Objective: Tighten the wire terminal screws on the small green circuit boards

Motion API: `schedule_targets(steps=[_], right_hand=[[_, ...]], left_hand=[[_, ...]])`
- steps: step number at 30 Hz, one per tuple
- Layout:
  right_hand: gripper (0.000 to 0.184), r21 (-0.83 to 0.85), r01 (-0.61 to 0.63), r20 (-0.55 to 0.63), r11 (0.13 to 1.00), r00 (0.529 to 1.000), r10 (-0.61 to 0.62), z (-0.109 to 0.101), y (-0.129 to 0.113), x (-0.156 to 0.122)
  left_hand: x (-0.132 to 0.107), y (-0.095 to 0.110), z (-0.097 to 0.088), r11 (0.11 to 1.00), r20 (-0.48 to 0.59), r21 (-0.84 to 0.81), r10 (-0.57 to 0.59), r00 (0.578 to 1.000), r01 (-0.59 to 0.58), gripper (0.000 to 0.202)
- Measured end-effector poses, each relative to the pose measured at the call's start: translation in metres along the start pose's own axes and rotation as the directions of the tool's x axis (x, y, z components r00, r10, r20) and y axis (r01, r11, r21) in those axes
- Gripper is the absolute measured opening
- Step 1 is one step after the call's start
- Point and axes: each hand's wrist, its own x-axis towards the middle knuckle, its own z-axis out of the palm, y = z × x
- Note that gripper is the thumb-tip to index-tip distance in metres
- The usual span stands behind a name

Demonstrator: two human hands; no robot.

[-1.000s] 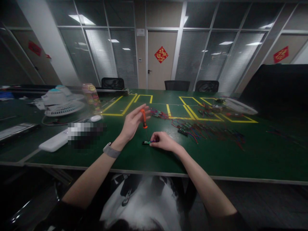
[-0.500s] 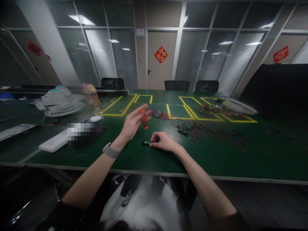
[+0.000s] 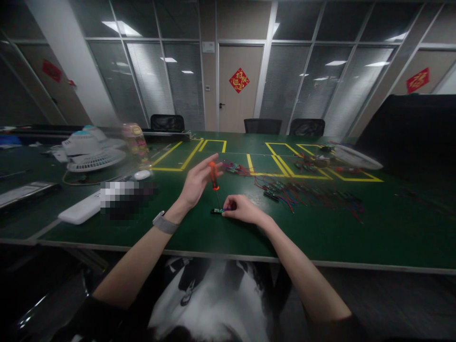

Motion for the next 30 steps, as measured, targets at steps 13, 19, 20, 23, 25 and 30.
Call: schedule_targets(steps=[13, 19, 20, 23, 25, 30], right_hand=[[0.016, 0.002, -0.005, 0.002, 1.0, 1.0, 0.005, 0.0003, 0.0001, 0.0001], [0.015, -0.009, -0.005, -0.001, 1.0, 1.0, 0.005, 0.0004, 0.0008, 0.0002], [0.015, -0.007, -0.006, 0.0, 1.0, 1.0, 0.006, 0.0004, 0.0008, 0.0002], [0.016, 0.002, -0.009, 0.002, 1.0, 1.0, 0.009, 0.0003, 0.0006, 0.0], [0.016, 0.007, -0.012, 0.003, 1.0, 1.0, 0.012, 0.0002, 0.0004, -0.0001], [0.016, 0.009, -0.013, 0.005, 1.0, 1.0, 0.013, 0.0, -0.0006, -0.0001]], left_hand=[[-0.0011, 0.0038, 0.0007, 0.984, -0.033, 0.163, 0.072, 0.997, -0.066, 0.03], [-0.0034, 0.0073, 0.0038, 0.976, -0.049, 0.21, 0.064, 0.997, -0.053, 0.029], [-0.0036, 0.0082, 0.0036, 0.963, -0.057, 0.259, 0.09, 0.994, -0.072, 0.027], [-0.003, 0.0077, 0.0019, 0.964, -0.05, 0.249, 0.111, 0.993, -0.096, 0.025], [-0.0018, 0.005, 0.0009, 0.993, -0.009, 0.1, 0.062, 0.998, -0.061, 0.028], [-0.0007, 0.0009, 0.0011, 0.996, -0.007, -0.08, -0.031, 0.999, 0.03, 0.034]])
